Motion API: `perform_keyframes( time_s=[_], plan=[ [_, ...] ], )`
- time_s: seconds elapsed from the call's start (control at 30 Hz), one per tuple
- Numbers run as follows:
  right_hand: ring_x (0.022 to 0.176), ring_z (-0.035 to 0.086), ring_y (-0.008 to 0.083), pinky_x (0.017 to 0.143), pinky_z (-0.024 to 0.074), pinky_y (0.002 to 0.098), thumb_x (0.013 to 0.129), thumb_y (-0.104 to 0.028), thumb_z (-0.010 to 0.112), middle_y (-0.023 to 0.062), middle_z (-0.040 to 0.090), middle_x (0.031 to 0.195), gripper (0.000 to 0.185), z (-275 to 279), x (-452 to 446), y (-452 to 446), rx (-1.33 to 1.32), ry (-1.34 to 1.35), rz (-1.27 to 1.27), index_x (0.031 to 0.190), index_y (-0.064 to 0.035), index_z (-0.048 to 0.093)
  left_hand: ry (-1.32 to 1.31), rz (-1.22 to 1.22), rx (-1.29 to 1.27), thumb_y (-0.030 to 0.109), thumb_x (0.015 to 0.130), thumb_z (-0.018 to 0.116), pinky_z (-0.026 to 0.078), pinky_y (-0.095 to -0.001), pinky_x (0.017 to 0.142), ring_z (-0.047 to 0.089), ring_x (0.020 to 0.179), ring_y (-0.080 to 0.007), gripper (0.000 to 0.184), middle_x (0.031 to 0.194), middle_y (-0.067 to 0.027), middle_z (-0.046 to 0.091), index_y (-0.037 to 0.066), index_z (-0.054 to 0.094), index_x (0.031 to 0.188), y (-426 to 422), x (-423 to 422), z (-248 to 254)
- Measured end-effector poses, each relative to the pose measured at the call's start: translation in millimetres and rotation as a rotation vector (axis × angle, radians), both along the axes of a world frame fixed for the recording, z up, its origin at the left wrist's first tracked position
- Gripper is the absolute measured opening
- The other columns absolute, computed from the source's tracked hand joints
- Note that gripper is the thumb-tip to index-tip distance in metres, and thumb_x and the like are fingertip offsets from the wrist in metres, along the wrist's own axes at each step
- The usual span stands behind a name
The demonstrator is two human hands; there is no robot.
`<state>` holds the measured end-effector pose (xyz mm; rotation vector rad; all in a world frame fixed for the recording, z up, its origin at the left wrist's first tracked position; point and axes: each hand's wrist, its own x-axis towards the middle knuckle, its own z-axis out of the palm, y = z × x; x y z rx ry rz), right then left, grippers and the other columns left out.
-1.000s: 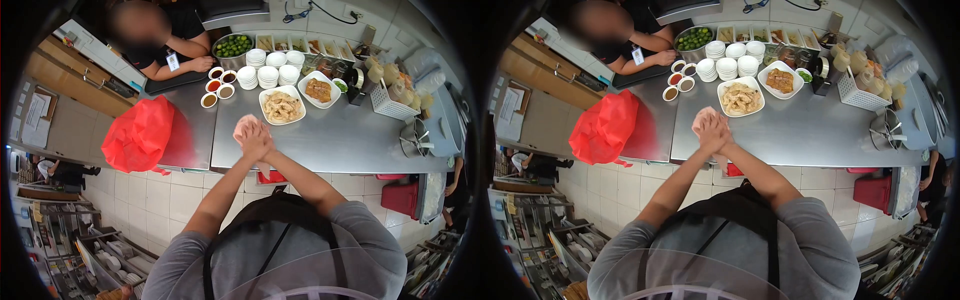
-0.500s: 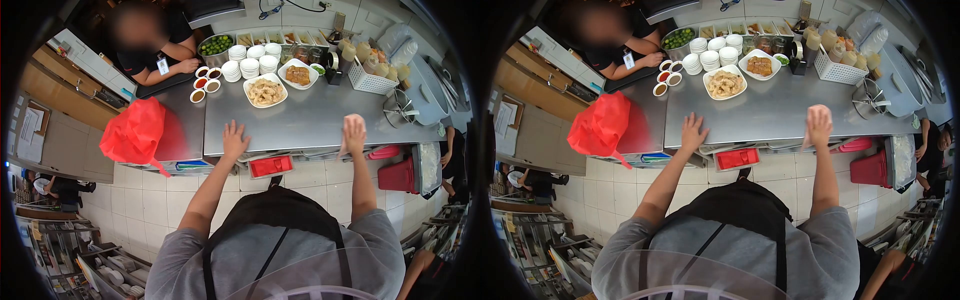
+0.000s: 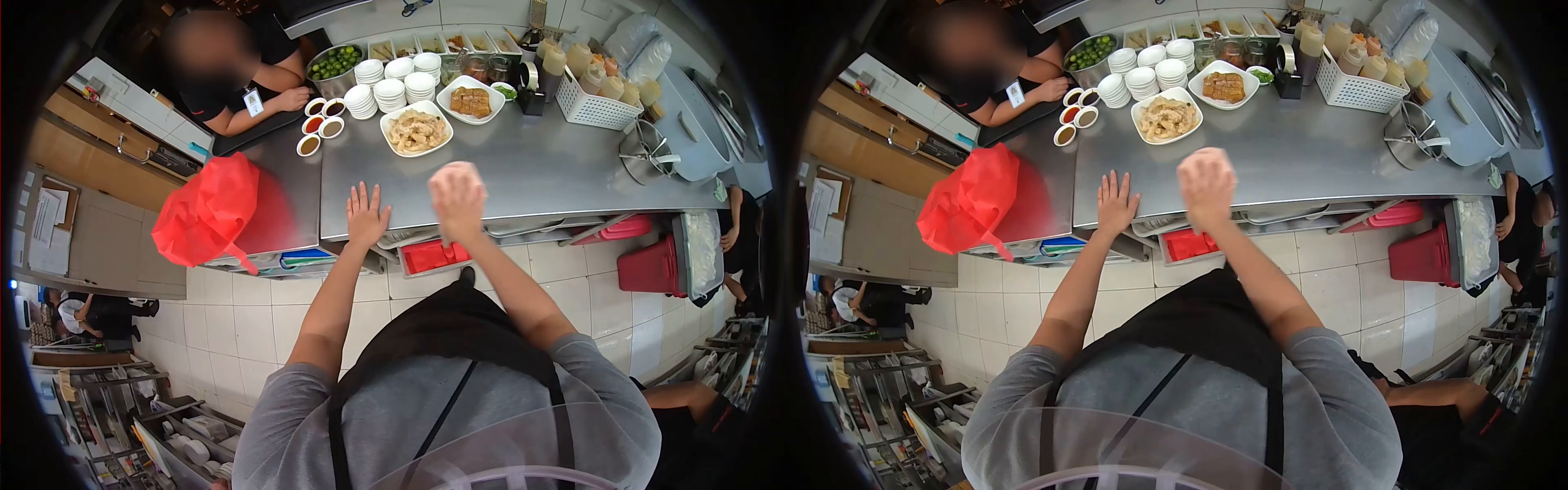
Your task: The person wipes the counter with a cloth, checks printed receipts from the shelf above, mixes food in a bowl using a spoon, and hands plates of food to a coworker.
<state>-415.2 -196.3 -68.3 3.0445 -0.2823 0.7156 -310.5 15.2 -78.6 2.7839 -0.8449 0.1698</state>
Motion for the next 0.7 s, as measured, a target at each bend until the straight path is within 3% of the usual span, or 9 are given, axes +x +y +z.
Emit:
perform_keyframes(
  time_s=[0.13,0.23,0.33,0.43,0.5,0.63,0.7],
  plan=[
    [0.132,0.025,0.031,0.106,0.0157,0.0529,0.088,-0.039,0.046,0.0059,0.032,0.142,0.049,4,-1,38,0.134,0.084,0.314,0.135,-0.031,0.037,0.009,0.013,-0.016,0.045,0.088,0.045,0.014,-0.0472,0.108,0.015,0.135,-0.0376,0.06,0.146,-0.0193,0.019,0.017,0.031,0.139,1,1,8],
    [0.13,0.028,0.0293,0.105,0.0182,0.0529,0.087,-0.041,0.047,0.0046,0.036,0.14,0.047,8,2,11,0.167,0.098,0.479,0.132,-0.0318,0.041,0.03,0.016,-0.047,0.045,0.087,0.046,0.014,-0.0473,0.108,0.016,0.134,-0.0377,0.059,0.146,-0.0184,0.02,0.018,0.033,0.138,-3,3,12],
    [0.13,0.029,0.0289,0.105,0.019,0.0524,0.087,-0.042,0.048,0.0053,0.037,0.139,0.046,16,-6,-38,0.233,0.093,0.432,0.131,-0.0318,0.042,0.051,0.013,-0.059,0.045,0.086,0.048,0.014,-0.0469,0.108,0.017,0.134,-0.0367,0.06,0.146,-0.0169,0.021,0.018,0.033,0.138,-1,-2,12],
    [0.129,0.029,0.0297,0.102,0.0225,0.0532,0.088,-0.042,0.046,0.006,0.034,0.141,0.045,6,-17,-116,0.159,0.072,0.217,0.132,-0.03,0.042,-0.007,0.015,-0.104,0.044,0.084,0.051,0.016,-0.0466,0.108,0.018,0.134,-0.0365,0.06,0.145,-0.0161,0.023,0.018,0.036,0.137,-1,1,5],
    [0.13,0.029,0.0309,0.099,0.0243,0.0545,0.089,-0.042,0.044,0.0065,0.031,0.142,0.048,-13,-26,-178,-0.042,-0.037,0.083,0.134,-0.029,0.038,-0.015,0.064,-0.1,0.043,0.084,0.052,0.017,-0.046,0.108,0.021,0.133,-0.0352,0.059,0.144,-0.0148,0.026,0.018,0.038,0.135,-6,-3,11],
    [0.127,0.032,0.0312,0.094,0.0309,0.0531,0.09,-0.039,0.042,0.0061,0.032,0.141,0.05,-16,-69,-293,-0.324,0.059,-0.197,0.138,-0.0267,0.032,-0.1,0.125,-0.051,0.04,0.082,0.054,0.021,-0.0453,0.107,0.025,0.132,-0.0319,0.063,0.144,-0.0139,0.028,0.012,0.035,0.136,-15,-9,13],
    [0.127,0.031,0.0331,0.096,0.0288,0.0526,0.092,-0.038,0.038,0.0071,0.031,0.142,0.049,-39,-85,-356,-0.19,0.004,-0.333,0.139,-0.0252,0.032,-0.053,0.2,-0.153,0.038,0.082,0.056,0.022,-0.0441,0.106,0.028,0.131,-0.0307,0.065,0.143,-0.0138,0.028,0.011,0.034,0.136,-22,-15,27]
  ],
)
